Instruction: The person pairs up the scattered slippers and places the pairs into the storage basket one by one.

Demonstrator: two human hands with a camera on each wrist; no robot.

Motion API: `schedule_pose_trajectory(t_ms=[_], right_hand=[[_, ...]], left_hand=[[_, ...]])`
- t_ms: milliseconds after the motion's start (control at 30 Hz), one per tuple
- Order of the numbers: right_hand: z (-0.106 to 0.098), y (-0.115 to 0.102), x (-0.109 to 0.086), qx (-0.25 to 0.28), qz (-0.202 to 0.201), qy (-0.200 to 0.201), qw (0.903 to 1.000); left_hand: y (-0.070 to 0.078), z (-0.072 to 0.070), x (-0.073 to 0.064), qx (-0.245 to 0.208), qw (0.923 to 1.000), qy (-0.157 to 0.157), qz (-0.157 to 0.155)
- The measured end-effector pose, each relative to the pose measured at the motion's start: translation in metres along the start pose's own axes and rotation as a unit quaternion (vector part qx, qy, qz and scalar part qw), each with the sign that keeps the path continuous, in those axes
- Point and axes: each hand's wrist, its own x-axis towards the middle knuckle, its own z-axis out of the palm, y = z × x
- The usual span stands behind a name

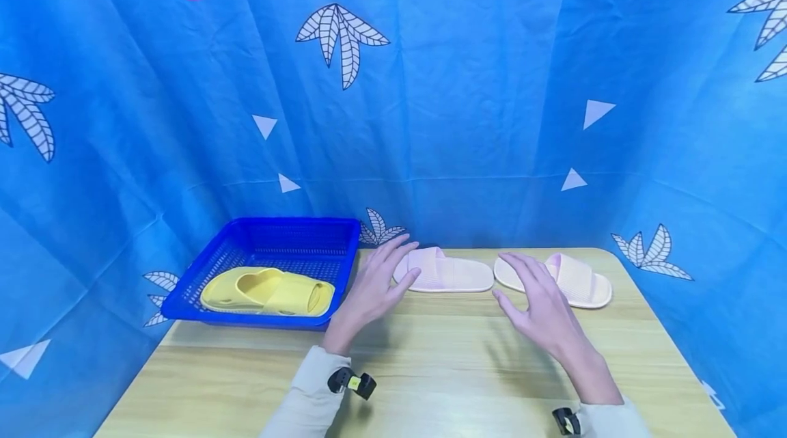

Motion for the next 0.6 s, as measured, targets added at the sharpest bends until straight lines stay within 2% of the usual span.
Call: schedule_pose_trajectory(t_ms=[133,300,467,600], right_hand=[[-0.008,0.012,-0.002,-0.005,0.003,-0.005,1.0000],[-0.018,0.027,-0.002,-0.026,0.027,-0.029,0.9989],[-0.022,0.042,-0.005,-0.020,0.056,-0.046,0.9972],[-0.020,0.053,-0.008,-0.015,0.061,-0.050,0.9968]], left_hand=[[-0.001,0.009,0.009,0.008,0.9999,-0.011,0.002],[-0.003,0.019,0.023,0.017,0.9996,-0.022,0.005],[-0.012,0.028,0.028,0.013,0.9991,-0.038,-0.016],[-0.017,0.033,0.030,0.006,0.9986,-0.047,-0.023]])
